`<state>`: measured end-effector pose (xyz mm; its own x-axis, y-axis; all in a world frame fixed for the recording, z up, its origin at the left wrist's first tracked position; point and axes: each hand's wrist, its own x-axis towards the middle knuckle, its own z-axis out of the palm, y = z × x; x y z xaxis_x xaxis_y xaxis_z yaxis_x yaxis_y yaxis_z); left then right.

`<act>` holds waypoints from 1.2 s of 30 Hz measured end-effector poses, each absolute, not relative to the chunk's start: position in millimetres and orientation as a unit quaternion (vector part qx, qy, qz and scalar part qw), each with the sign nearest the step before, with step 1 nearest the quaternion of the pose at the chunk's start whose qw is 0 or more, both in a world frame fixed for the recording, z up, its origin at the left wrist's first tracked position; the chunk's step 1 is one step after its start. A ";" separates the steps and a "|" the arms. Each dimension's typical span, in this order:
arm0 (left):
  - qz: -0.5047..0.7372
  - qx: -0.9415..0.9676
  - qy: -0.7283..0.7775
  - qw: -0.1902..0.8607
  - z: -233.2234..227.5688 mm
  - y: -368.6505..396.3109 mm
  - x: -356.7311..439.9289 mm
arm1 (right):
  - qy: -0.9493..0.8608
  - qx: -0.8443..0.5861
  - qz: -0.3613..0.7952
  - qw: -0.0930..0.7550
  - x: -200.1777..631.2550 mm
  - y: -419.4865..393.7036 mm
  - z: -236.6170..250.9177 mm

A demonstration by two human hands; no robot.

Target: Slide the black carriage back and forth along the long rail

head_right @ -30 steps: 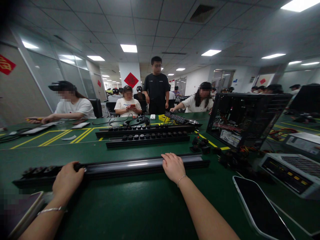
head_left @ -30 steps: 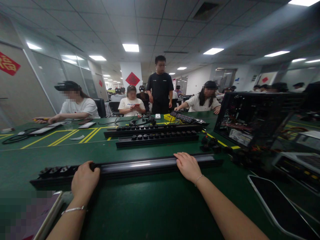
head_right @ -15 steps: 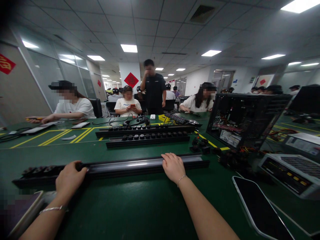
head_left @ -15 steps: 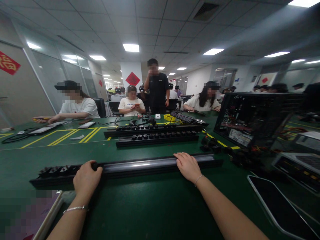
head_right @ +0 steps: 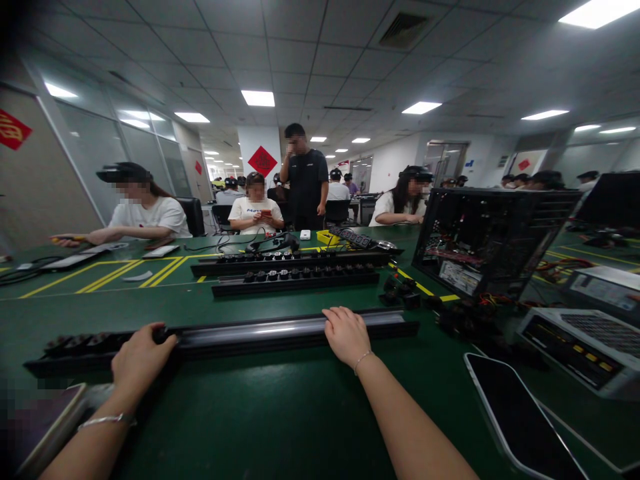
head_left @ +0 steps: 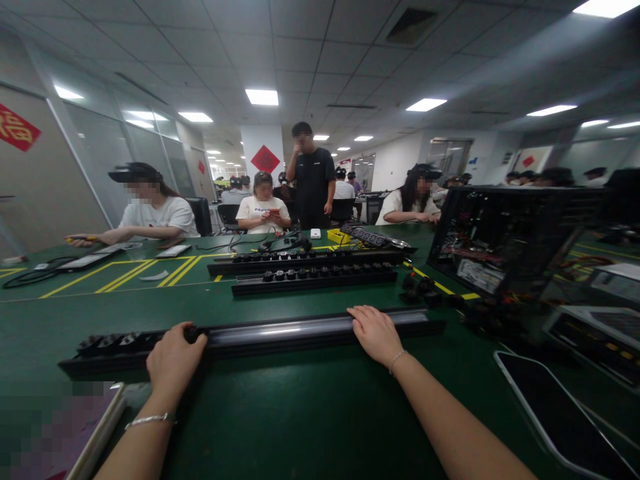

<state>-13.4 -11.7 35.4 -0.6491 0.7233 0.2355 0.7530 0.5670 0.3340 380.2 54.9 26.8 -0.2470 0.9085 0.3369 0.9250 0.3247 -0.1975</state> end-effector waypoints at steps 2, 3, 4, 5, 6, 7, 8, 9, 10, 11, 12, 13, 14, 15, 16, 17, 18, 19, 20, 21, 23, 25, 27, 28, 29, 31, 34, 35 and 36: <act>-0.206 -0.417 -0.884 0.040 33.8 -11.3 -14.5 | -0.789 -0.582 -0.019 0.195 380.1 55.1 27.0; -0.206 -0.418 -0.884 0.041 33.2 -11.2 -14.9 | -0.789 -0.583 -0.017 0.194 380.0 55.0 27.2; -0.206 -0.419 -0.883 0.042 32.7 -11.2 -15.2 | -0.788 -0.584 -0.016 0.194 379.8 55.0 27.5; -0.205 -0.421 -0.883 0.042 32.3 -11.3 -15.5 | -0.788 -0.584 -0.015 0.195 379.7 54.8 27.9; -0.205 -0.422 -0.882 0.043 32.0 -11.5 -15.6 | -0.789 -0.583 -0.014 0.196 379.6 54.6 28.3; -0.206 -0.423 -0.882 0.044 31.9 -11.7 -15.7 | -0.789 -0.582 -0.013 0.196 379.5 54.4 28.6; -0.206 -0.424 -0.881 0.044 32.0 -11.9 -15.8 | -0.790 -0.581 -0.011 0.196 379.4 54.2 29.0; -0.207 -0.425 -0.880 0.043 32.1 -12.2 -15.9 | -0.791 -0.580 -0.010 0.196 379.3 53.9 29.2; -0.209 -0.426 -0.879 0.041 32.5 -12.4 -15.9 | -0.792 -0.578 -0.010 0.197 379.3 53.7 29.4; -0.211 -0.427 -0.879 0.039 33.0 -12.6 -15.9 | -0.792 -0.577 -0.011 0.198 379.3 53.4 29.6; -0.212 -0.427 -0.878 0.038 33.6 -12.8 -15.8 | -0.792 -0.577 -0.013 0.200 379.3 53.2 29.7; -0.214 -0.427 -0.878 0.036 34.3 -13.0 -15.5 | -0.792 -0.576 -0.016 0.202 379.3 53.0 29.7; -0.216 -0.426 -0.878 0.035 35.0 -13.2 -15.0 | -0.792 -0.576 -0.018 0.203 379.3 52.9 29.7; -0.217 -0.425 -0.878 0.034 35.8 -13.3 -14.4 | -0.791 -0.577 -0.018 0.202 379.3 52.9 29.6; -0.218 -0.425 -0.878 0.032 36.4 -13.3 -13.5 | -0.791 -0.577 -0.018 0.201 379.2 53.0 29.6; -0.220 -0.425 -0.877 0.029 36.9 -13.3 -12.6 | -0.791 -0.578 -0.017 0.199 379.2 53.2 29.5; -0.221 -0.427 -0.876 0.026 37.1 -13.3 -11.6 | -0.791 -0.579 -0.017 0.197 379.2 53.4 29.3; -0.222 -0.430 -0.875 0.025 37.1 -13.1 -10.7 | -0.791 -0.579 -0.016 0.195 379.1 53.7 29.2; -0.224 -0.434 -0.873 0.025 36.9 -13.0 -10.0 | -0.791 -0.579 -0.017 0.195 379.1 53.9 29.0; -0.225 -0.437 -0.871 0.025 36.5 -12.8 -9.4 | -0.792 -0.578 -0.017 0.195 379.2 54.1 28.9; -0.226 -0.441 -0.868 0.025 35.7 -12.6 -8.7 | -0.792 -0.578 -0.019 0.195 379.3 54.4 28.5; -0.229 -0.441 -0.868 0.023 35.2 -12.6 -8.4 | -0.792 -0.578 -0.020 0.196 379.6 54.5 28.2; -0.232 -0.440 -0.867 0.022 35.3 -13.0 -8.2 | -0.791 -0.579 -0.019 0.196 379.9 54.8 27.8; -0.234 -0.440 -0.866 0.023 35.4 -13.2 -8.1 | -0.792 -0.578 -0.019 0.196 380.0 55.0 27.6; -0.236 -0.440 -0.866 0.023 35.6 -13.3 -8.2 | -0.792 -0.577 -0.019 0.197 380.1 55.3 27.4; -0.238 -0.440 -0.866 0.019 35.6 -13.5 -8.6 | -0.793 -0.576 -0.019 0.197 380.2 55.7 27.2; -0.244 -0.441 -0.864 0.012 34.4 -13.1 -9.7 | -0.793 -0.576 -0.019 0.196 380.1 55.6 27.6; -0.246 -0.442 -0.863 0.012 33.9 -12.9 -9.8 | -0.793 -0.576 -0.018 0.195 380.1 55.5 27.8; -0.246 -0.443 -0.862 0.010 33.4 -12.6 -9.5 | -0.793 -0.577 -0.017 0.194 380.1 55.3 28.0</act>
